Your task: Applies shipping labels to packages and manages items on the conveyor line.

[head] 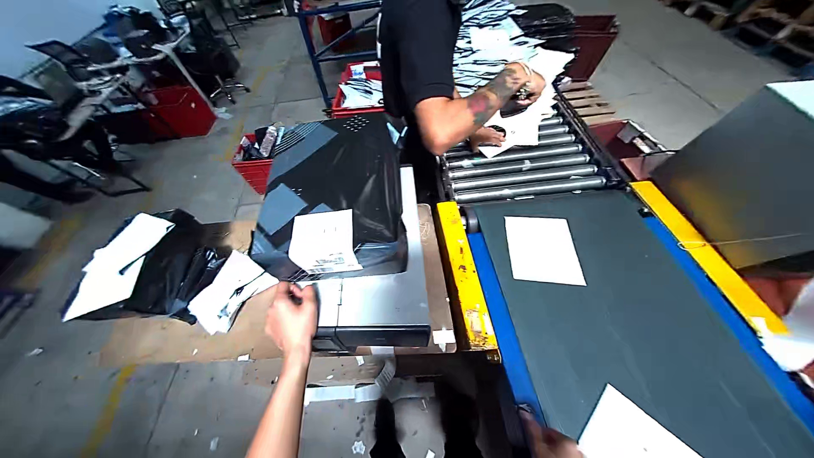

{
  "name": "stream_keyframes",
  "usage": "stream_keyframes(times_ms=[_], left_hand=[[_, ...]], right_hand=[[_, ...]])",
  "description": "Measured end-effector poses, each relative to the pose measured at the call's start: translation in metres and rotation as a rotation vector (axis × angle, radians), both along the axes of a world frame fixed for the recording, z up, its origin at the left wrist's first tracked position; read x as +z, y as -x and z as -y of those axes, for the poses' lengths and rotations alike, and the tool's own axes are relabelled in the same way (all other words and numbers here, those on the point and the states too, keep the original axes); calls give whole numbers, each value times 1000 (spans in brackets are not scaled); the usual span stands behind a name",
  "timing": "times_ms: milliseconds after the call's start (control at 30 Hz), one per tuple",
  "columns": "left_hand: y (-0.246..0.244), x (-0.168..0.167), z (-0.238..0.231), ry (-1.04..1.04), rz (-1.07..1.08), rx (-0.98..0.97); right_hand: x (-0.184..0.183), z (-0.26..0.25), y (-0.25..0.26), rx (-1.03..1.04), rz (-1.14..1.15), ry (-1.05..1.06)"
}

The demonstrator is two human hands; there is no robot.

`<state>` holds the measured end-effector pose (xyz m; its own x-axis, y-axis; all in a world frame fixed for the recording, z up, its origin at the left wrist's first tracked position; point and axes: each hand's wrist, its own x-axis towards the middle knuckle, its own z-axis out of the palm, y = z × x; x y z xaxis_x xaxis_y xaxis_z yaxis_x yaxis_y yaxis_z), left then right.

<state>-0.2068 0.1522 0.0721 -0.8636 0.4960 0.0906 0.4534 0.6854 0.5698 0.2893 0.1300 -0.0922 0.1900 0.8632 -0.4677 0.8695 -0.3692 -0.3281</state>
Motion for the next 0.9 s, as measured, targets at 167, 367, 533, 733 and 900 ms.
stream_keyframes(times_ms=[167, 367, 533, 733, 900], left_hand=[[0, -1, 2, 34, 27, -7], [2, -6, 3, -40, 12, -106], [0, -10, -1, -90, 17, -143], [17, -28, -2, -83, -27, -107], [10, -25, -9, -105, -5, -113]], right_hand=[[-15, 8, 236, 103, -869, 17], [30, -19, 320, -433, -1047, 112], [53, -30, 225, -291, -906, -19], [-21, -172, -87, -656, -426, -380], [-28, -158, -173, -442, 109, 82]])
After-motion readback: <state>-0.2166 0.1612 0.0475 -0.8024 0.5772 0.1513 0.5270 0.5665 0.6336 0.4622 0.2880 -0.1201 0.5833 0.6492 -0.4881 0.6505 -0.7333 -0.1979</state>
